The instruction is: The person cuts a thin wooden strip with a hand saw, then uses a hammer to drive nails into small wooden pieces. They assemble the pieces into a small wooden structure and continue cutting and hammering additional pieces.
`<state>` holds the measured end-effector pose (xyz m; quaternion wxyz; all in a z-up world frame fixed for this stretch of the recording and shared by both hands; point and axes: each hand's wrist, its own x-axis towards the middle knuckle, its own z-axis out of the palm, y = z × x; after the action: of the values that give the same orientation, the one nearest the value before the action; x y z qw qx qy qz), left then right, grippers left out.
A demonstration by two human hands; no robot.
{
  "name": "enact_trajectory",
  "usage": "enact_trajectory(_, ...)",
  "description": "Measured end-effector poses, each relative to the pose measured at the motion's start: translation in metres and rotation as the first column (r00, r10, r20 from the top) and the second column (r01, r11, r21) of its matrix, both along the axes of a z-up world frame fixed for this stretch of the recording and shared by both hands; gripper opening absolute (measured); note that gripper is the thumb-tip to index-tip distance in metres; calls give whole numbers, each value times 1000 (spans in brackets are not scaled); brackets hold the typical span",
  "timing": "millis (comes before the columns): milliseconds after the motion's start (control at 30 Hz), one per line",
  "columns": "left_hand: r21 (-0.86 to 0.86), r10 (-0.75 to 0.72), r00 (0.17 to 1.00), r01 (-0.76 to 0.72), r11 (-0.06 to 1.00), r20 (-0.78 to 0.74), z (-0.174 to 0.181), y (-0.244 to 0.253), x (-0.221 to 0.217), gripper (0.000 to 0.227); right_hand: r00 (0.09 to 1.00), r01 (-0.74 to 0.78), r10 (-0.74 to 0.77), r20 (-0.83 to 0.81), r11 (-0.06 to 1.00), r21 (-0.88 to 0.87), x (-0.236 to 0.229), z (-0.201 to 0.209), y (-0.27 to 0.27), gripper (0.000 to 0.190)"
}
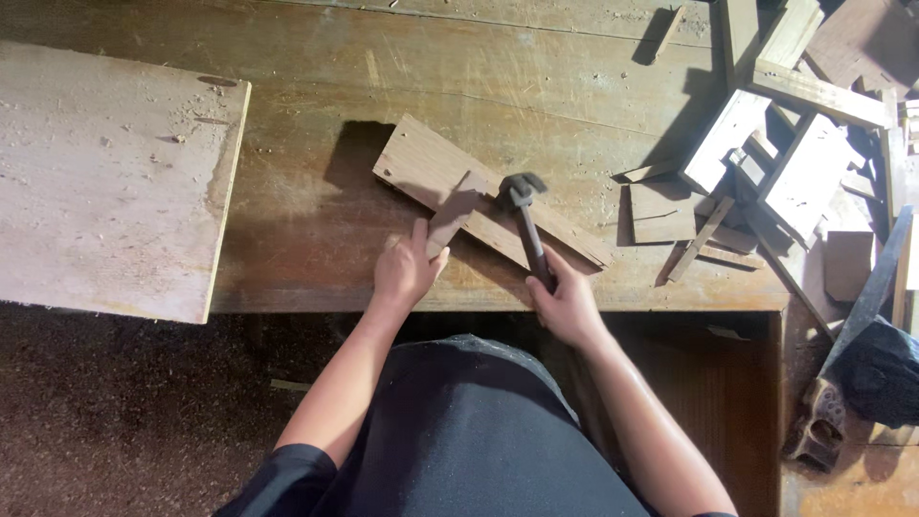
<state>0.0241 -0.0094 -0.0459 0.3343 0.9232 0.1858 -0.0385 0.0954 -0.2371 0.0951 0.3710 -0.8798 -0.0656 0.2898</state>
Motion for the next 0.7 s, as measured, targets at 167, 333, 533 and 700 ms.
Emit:
enact_trajectory(167,114,-19,996,9,993,91,-8,0,-8,65,991,-86,80,110,995,49,-7,-15,-10,64)
enact_trajectory(333,85,-5,995,-3,996,95,-11,1,-8,54,982,-75,79,171,997,-30,-12,-29,-27,62)
enact_trajectory(533,59,1,999,-3,998,40,-6,-2,-10,67,989,-14,-3,150,994,110,-17,-35,-37,63)
enact_trajectory(700,53,-23,1000,22,998,16,13,-13,-1,52,974,-77,20,225,966,247,-8,-26,-52,62)
